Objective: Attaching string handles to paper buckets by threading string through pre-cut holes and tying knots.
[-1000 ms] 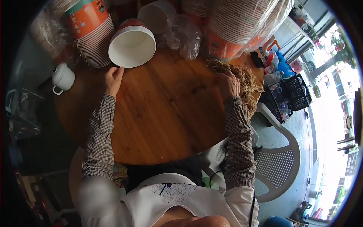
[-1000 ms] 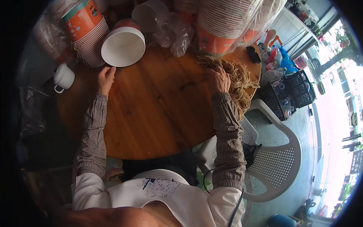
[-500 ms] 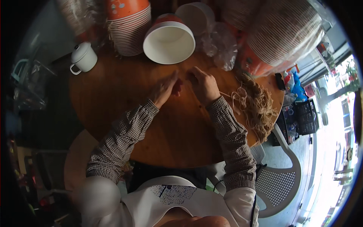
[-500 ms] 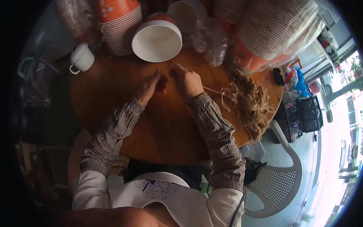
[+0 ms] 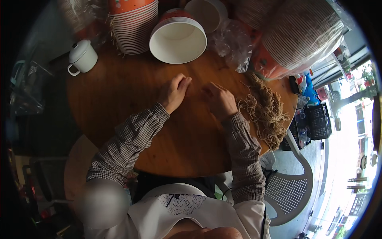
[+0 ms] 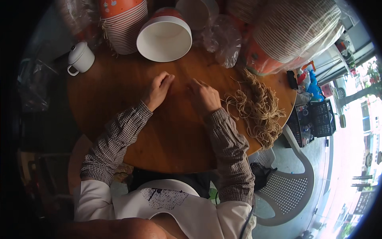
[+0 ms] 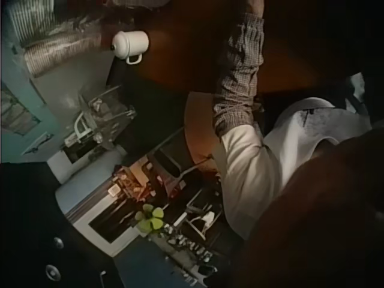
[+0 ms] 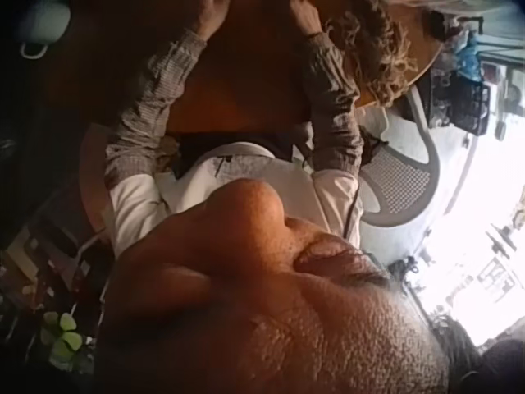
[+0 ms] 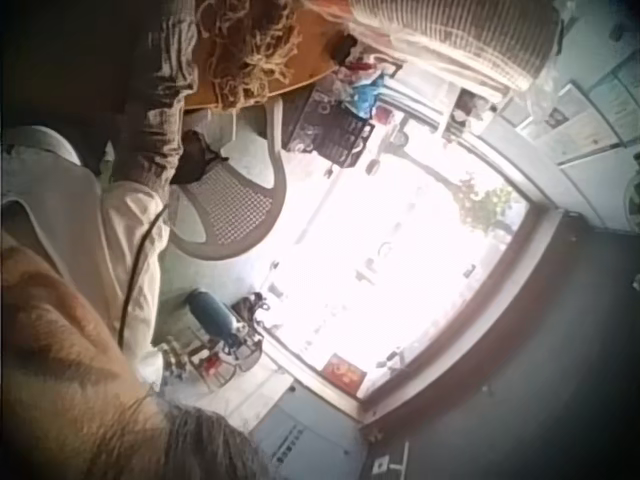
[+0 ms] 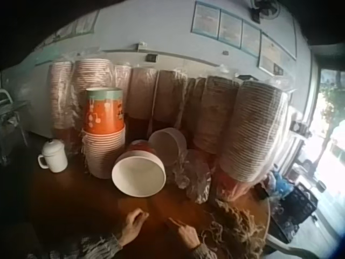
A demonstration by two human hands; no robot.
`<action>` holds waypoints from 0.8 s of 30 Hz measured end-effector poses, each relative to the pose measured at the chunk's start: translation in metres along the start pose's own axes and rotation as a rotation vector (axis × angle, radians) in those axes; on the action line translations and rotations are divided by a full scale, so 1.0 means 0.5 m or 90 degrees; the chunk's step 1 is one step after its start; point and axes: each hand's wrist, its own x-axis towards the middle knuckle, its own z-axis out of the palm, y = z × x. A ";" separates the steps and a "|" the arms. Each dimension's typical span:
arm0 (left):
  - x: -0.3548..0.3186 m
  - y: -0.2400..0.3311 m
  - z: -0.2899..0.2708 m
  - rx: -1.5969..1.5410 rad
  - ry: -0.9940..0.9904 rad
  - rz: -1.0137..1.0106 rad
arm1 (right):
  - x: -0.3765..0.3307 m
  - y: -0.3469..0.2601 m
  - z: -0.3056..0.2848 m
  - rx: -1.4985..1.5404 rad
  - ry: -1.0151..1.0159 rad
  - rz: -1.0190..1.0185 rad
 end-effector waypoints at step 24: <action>-0.014 -0.021 -0.106 -0.277 -0.027 -0.022 | -0.037 0.131 -0.185 -0.312 0.233 0.041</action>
